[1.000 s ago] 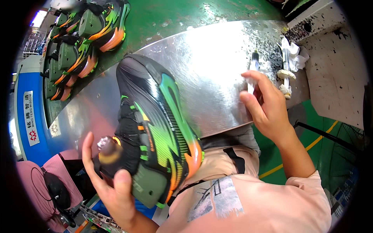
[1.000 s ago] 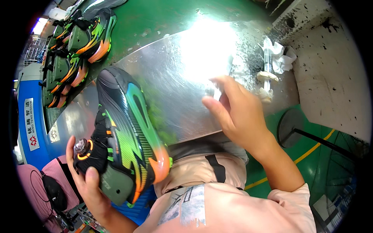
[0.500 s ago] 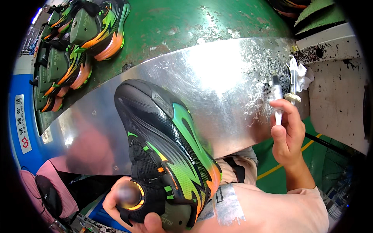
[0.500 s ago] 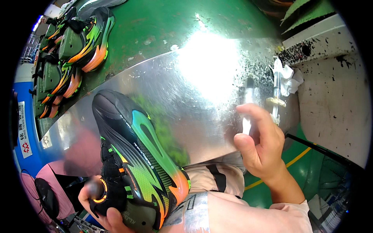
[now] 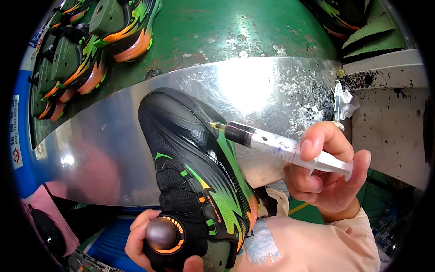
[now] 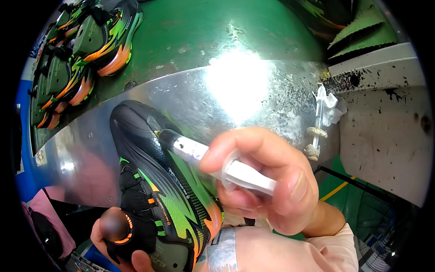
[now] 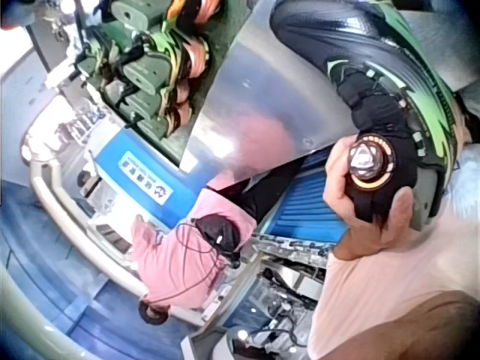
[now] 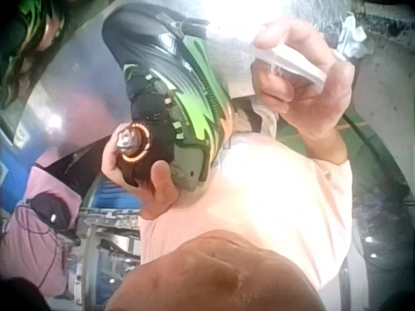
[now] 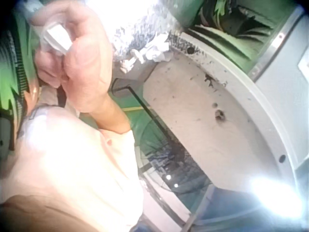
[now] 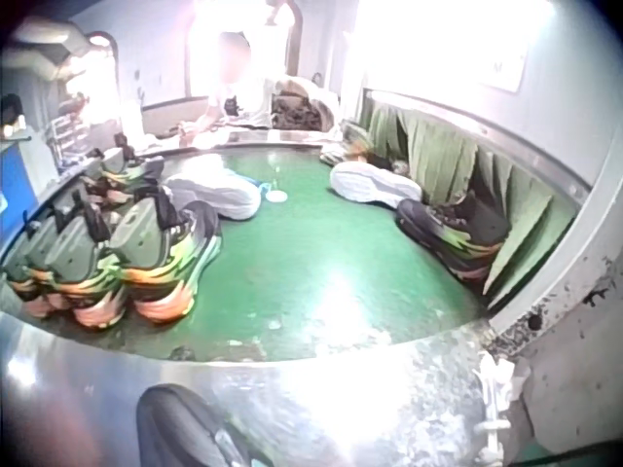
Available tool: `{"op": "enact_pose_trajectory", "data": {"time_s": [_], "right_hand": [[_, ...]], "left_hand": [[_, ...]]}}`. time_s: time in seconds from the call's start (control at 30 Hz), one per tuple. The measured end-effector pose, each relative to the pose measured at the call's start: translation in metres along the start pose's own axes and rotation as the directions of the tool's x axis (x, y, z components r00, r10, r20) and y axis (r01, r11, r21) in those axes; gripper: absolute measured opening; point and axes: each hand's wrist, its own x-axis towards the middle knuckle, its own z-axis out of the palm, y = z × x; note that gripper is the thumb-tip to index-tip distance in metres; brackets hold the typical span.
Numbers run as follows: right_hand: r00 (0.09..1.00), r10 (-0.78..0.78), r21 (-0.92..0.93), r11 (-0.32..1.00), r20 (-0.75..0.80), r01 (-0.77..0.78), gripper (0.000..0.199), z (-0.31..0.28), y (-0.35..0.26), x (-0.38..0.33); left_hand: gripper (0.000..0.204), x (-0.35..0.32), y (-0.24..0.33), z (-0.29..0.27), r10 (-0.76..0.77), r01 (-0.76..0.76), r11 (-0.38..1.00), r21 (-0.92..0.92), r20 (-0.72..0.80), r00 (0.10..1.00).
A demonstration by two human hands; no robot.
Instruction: The person applies adhesive to the seams and edges of an athletic shoe using a syringe.
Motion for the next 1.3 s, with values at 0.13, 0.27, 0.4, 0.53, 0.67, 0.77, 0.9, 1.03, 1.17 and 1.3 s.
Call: {"op": "enact_pose_trajectory", "data": {"time_s": [0.13,0.27,0.4,0.53,0.67,0.77,0.9,1.03,1.17,1.3], "right_hand": [[0.999,-0.029,-0.007,1.0,0.015,0.029,0.07,0.005,0.0,0.006],[1.0,-0.027,-0.028,0.999,0.015,0.027,0.071,0.006,0.002,0.012],[1.0,-0.006,-0.143,0.99,0.01,0.007,0.072,0.008,-0.002,0.011],[0.976,0.215,-0.065,0.974,-0.037,-0.217,0.072,0.018,-0.02,-0.003],[0.985,0.17,-0.08,0.982,-0.04,-0.173,0.071,0.009,-0.011,-0.028],[0.993,0.102,-0.106,0.989,-0.061,-0.108,0.069,0.0,0.001,-0.043],[0.985,-0.066,0.035,0.997,0.161,0.062,0.074,-0.008,0.004,-0.029],[0.931,-0.351,-0.58,0.782,-0.104,0.23,0.053,-0.03,0.003,-0.026],[0.918,-0.397,-0.995,0.095,-0.017,0.023,0.038,-0.05,0.014,-0.013],[0.962,-0.272,-0.983,-0.184,0.025,-0.027,0.044,-0.057,0.032,-0.023]], "left_hand": [[0.067,-0.002,0.003,0.001,0.003,-0.003,1.0,-0.004,-0.017,1.0],[0.068,-0.001,0.003,-0.002,0.016,-0.017,0.999,0.031,0.041,0.999],[0.068,-0.002,0.003,0.003,0.024,-0.024,1.0,-0.007,-0.025,0.999],[0.067,-0.002,0.005,0.002,0.031,-0.031,1.0,-0.006,-0.015,0.999],[0.067,-0.001,0.004,0.0,0.029,-0.029,0.999,0.022,0.03,0.999],[0.067,0.003,0.005,-0.008,0.027,-0.038,0.995,0.094,0.116,0.993],[0.064,0.001,0.003,-0.009,0.014,-0.02,0.995,0.098,0.056,0.998],[0.082,0.004,-0.017,-0.007,-0.111,0.121,0.986,0.117,-0.094,0.989],[0.078,0.009,-0.032,-0.03,0.012,-0.013,0.999,-0.041,-0.004,1.0],[0.086,0.002,-0.047,-0.041,-0.203,0.202,0.979,-0.007,-0.061,0.977]]}}
